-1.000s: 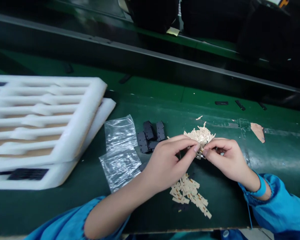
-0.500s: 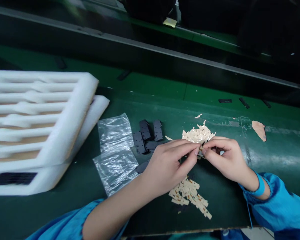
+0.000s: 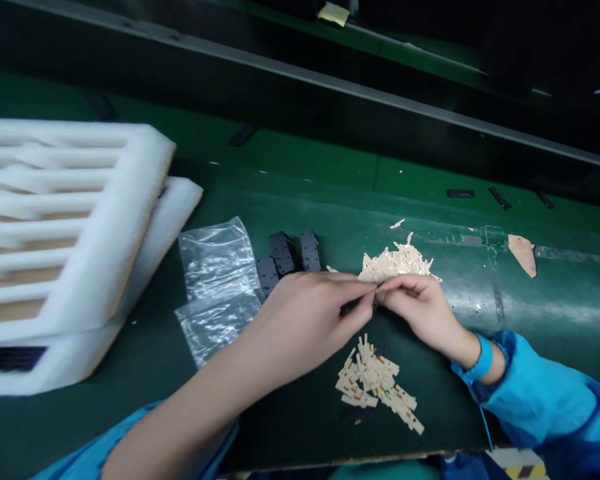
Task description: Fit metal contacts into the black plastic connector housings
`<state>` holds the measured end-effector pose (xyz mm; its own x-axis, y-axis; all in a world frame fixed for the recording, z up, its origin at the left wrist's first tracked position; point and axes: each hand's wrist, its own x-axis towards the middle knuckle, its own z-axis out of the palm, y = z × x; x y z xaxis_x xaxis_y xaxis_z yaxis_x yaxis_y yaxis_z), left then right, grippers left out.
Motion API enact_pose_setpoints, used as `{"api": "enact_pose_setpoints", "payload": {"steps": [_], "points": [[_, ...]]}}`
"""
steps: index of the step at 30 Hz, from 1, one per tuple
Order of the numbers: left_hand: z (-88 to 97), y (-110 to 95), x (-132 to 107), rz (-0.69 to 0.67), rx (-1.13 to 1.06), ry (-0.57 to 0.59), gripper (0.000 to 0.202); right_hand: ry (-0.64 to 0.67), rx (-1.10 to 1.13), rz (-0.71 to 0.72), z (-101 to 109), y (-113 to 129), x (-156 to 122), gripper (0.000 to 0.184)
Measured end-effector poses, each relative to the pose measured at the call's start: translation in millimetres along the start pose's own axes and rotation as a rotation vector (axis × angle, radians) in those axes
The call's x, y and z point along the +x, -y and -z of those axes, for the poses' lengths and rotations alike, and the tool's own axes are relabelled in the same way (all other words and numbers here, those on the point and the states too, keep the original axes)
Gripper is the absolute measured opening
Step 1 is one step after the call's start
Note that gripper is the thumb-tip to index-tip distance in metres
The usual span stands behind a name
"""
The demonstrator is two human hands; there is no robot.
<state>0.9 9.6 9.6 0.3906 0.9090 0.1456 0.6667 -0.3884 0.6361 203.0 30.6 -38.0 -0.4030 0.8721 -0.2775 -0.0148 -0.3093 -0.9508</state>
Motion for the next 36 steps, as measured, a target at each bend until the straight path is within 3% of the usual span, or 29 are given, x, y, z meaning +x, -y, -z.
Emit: {"api": "enact_pose_setpoints", "payload": {"steps": [5, 9, 14, 19, 25, 27, 32, 36], "points": [[-6.2, 0.5, 10.0, 0.015, 0.074, -0.096, 0.032, -0.007, -0.08, 0.115, 7.5, 11.1, 18.7, 0.007], [-8.7, -3.9, 8.1, -0.075, -0.019, -0.164, 0.028, -0.016, -0.219, 0.281, 9.3, 18.6, 4.6, 0.01], [-7.1, -9.6, 4.9, -0.097, -0.126, -0.148, 0.027, -0.008, -0.44, 0.455, 11.9, 30.2, -6.4, 0.015], [-7.5, -7.2, 4.4, -0.047, -0.182, -0.137, 0.025, 0.012, -0.491, 0.499, 13.6, 34.5, -8.5, 0.013], [-13.9, 2.3, 10.0, 0.159, 0.056, -0.161, 0.023, 0.041, -0.445, 0.41, 26.7, 42.6, -15.5, 0.014], [-13.7, -0.9, 13.1, 0.18, -0.052, -0.11, 0.017, 0.066, -0.434, 0.354, 30.5, 45.8, -16.3, 0.013], [-9.7, -10.9, 16.3, 0.228, -0.665, 0.119, 0.016, 0.154, -0.474, 0.285, 33.4, 48.2, -14.5, 0.017], [-10.7, -9.1, 14.1, 0.342, -0.791, 0.14, 0.016, 0.174, -0.496, 0.317, 33.4, 47.2, -14.2, 0.018]]}}
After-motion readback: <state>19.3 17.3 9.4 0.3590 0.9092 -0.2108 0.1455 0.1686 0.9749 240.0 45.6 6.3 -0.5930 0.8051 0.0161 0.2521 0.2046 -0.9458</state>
